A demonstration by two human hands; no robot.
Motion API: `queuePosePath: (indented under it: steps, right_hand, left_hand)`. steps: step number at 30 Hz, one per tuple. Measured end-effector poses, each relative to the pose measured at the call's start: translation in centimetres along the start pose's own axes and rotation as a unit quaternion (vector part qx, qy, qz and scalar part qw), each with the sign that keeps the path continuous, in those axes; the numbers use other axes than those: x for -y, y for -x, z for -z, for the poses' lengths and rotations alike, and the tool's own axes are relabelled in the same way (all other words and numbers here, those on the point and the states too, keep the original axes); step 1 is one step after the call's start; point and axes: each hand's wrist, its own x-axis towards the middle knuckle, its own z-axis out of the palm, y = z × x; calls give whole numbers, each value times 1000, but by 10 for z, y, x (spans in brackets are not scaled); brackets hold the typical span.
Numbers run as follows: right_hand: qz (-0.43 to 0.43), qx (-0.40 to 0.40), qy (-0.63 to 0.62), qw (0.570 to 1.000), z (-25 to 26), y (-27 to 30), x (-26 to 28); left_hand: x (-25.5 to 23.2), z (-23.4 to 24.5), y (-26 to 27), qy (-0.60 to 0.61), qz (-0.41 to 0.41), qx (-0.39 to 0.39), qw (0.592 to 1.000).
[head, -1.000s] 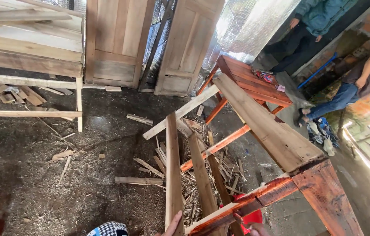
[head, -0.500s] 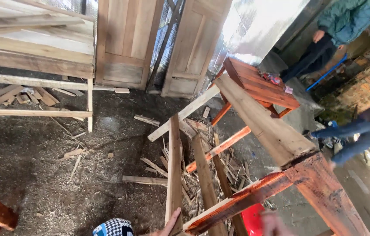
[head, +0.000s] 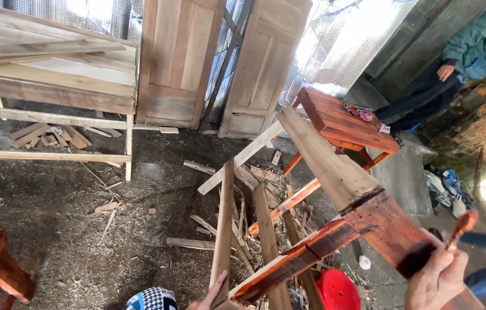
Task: Applying dark wood stain to a wooden frame using a small brush in a workshop environment.
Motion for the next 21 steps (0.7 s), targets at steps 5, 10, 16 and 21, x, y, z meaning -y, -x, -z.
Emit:
queuePosePath:
  steps: [5,10,16,21]
  right_hand:
    - [-59,-38,9,997,-9,-6,10]
    - [-74,-20,-101,992,2,2,-6]
    - [-38,48,-179,982,21,-15,19]
    - [77,3,67,995,-29,104,-37]
  left_hand:
    - [-147,-33,-24,-315,271,-93,905]
    - [-146,-15,-21,-248,310,-45,917]
    - [-188,-52,-24,-125,31,-324,937]
    - [-232,-45,-16,-141,239,-311,909]
